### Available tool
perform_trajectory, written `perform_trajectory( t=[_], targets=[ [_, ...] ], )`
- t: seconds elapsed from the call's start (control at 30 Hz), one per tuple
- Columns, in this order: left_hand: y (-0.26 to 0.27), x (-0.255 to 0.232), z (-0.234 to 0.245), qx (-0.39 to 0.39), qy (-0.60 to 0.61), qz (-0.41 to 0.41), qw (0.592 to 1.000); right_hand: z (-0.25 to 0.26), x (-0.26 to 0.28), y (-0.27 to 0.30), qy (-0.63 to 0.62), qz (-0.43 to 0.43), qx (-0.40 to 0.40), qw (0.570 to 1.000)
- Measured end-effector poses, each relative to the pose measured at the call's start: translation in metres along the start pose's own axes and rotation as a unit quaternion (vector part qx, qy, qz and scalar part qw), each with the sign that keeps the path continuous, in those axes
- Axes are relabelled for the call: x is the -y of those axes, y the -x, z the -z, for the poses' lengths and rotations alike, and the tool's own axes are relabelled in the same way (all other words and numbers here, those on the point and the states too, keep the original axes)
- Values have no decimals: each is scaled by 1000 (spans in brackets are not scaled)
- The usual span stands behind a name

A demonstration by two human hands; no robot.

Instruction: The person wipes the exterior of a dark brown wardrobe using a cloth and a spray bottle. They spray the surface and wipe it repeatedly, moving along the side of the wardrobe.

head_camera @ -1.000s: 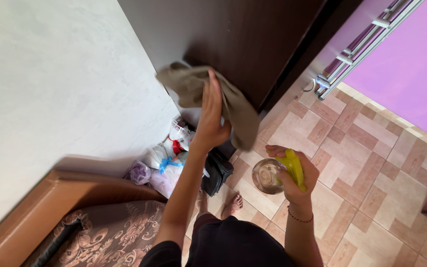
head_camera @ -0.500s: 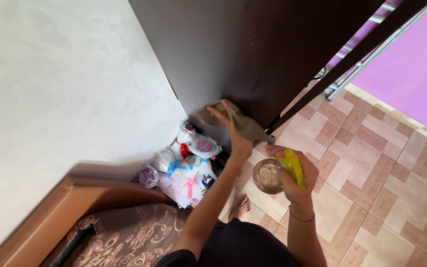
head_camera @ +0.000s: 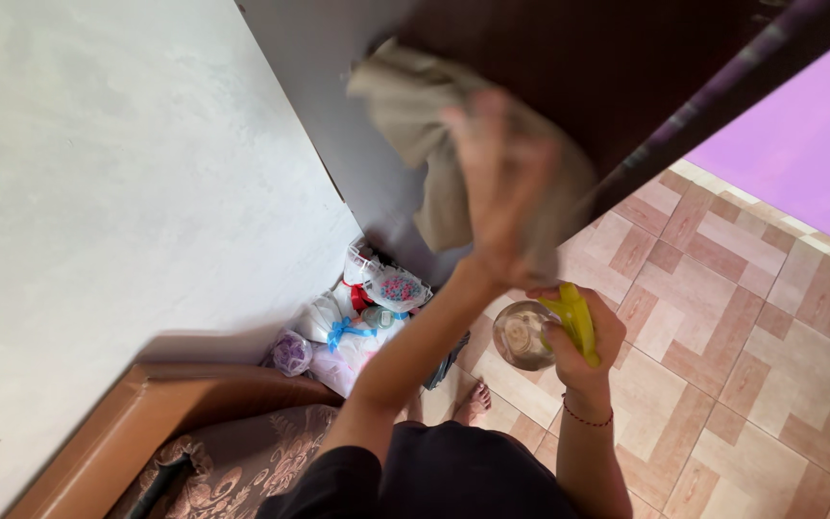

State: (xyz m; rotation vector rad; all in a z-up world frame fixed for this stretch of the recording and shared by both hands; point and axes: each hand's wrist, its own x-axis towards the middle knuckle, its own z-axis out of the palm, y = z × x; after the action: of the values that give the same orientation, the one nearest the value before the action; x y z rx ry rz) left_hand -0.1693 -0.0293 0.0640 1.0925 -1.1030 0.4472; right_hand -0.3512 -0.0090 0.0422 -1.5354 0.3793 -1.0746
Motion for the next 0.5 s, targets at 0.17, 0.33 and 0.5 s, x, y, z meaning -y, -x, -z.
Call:
perform_trajectory(
  t=[0.17, 0.33, 0.5],
  targets=[
    [-11, 27, 25, 137, -264, -135, 945, -9, -6, -2, -24, -8, -2, 1000],
    [45, 118, 52, 113, -273, -92, 951, -20, -13, -7, -37, 29, 30, 998],
    [94, 189, 75, -11, -319, 42, 947, -32, -20, -11, -36, 25, 34, 998]
  ],
)
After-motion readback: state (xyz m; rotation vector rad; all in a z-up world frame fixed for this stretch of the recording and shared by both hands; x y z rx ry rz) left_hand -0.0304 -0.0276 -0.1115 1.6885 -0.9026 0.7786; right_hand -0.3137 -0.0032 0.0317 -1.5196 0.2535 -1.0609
